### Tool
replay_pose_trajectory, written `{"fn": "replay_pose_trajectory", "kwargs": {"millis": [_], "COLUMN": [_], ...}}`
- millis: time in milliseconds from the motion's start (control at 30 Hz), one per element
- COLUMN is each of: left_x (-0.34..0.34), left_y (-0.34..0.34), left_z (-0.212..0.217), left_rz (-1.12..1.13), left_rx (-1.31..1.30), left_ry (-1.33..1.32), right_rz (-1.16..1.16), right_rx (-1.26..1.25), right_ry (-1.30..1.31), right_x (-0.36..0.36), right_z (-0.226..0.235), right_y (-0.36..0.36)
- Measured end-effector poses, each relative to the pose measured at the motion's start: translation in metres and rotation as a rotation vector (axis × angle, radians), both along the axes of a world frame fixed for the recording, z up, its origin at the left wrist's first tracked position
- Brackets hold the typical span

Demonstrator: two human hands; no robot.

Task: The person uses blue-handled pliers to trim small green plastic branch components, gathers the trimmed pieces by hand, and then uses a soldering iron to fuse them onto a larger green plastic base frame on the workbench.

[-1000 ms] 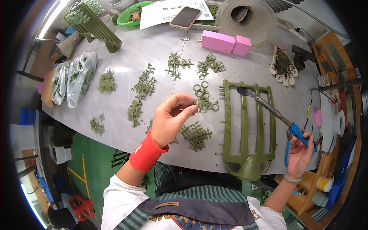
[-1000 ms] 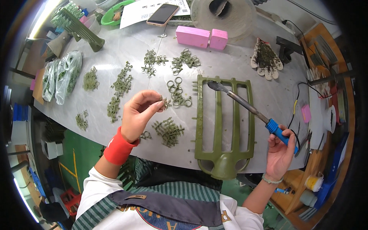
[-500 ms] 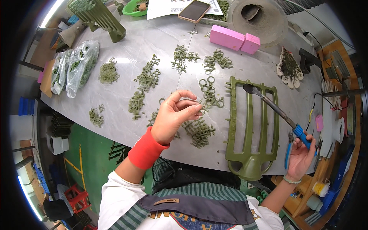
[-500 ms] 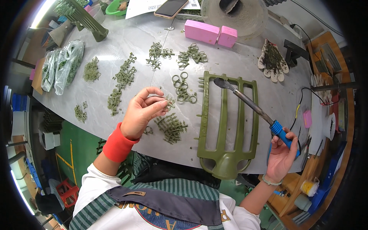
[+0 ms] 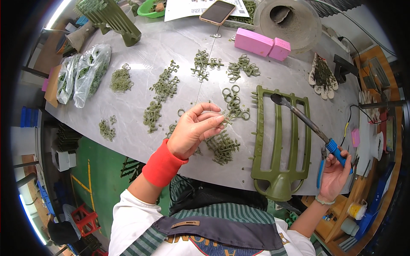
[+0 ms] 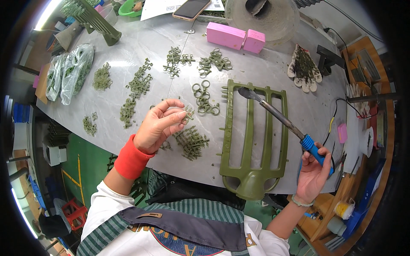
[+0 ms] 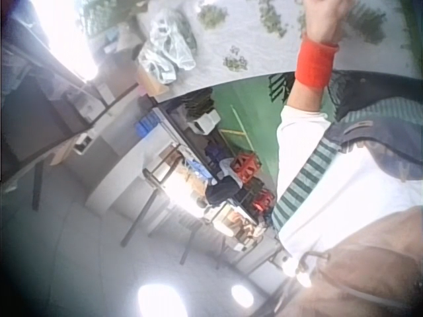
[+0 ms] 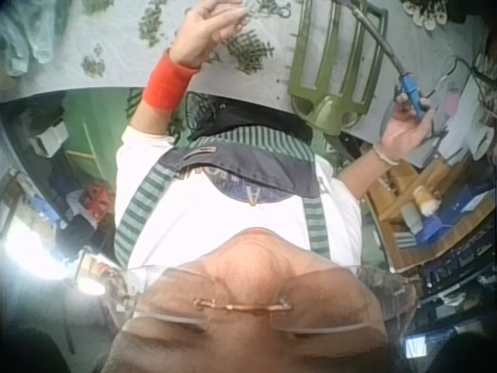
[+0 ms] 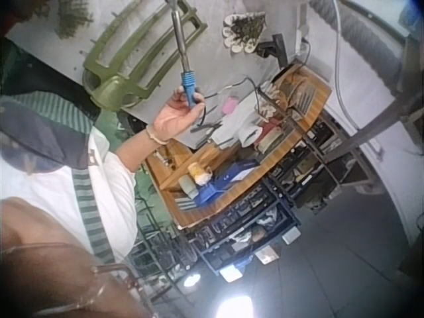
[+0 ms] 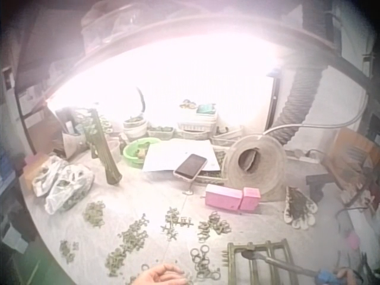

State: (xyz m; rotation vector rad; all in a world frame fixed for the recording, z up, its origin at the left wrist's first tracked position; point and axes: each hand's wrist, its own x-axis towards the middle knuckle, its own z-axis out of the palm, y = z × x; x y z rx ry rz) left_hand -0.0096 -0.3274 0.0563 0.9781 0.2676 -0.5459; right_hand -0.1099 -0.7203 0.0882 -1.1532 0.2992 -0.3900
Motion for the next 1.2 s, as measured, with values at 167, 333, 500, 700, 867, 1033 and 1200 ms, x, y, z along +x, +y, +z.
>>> {"fn": "replay_pose_trajectory", "kwargs": {"millis": [167, 333, 500, 700, 867, 1033, 1200], "left_x": [-0.001, -0.0018, -0.003, -0.0053, -0.0057, -0.004, 0.0006], "left_y": [-0.0008, -0.0003, -0.0016, -0.0035, -0.0027, -0.0012, 0.0054], "left_z": [0.0, -0.002, 0.0012, 0.0002, -0.0014, -0.0059, 0.0028], "left_rz": [-0.013, -0.043, -0.064, -0.053, -0.056, -0.037, -0.199], "left_rx": [0.086, 0.154, 0.257, 0.318, 0.335, 0.418, 0.612], "left_ry": [-0.071, -0.161, -0.243, -0.331, -0.34, -0.484, -0.533], "right_rz": [0.011, 0.022, 0.011, 0.002, 0.006, 0.008, -0.004], "right_rx": [0.011, 0.005, 0.003, 0.002, 0.005, 0.011, 0.014], "right_ry": [-0.006, -0.009, -0.005, -0.002, -0.004, -0.007, 0.001], "right_x": [0.0001, -0.0002, 0.0001, 0.0005, 0.0003, -0.0008, -0.0022], "right_z": [0.0007, 0.0001, 0.0005, 0.0012, 0.0013, 0.0003, 0.001], "right_y": [0.0005, 0.0, 0.0018, 0.003, 0.003, 0.0016, 0.0013]}}
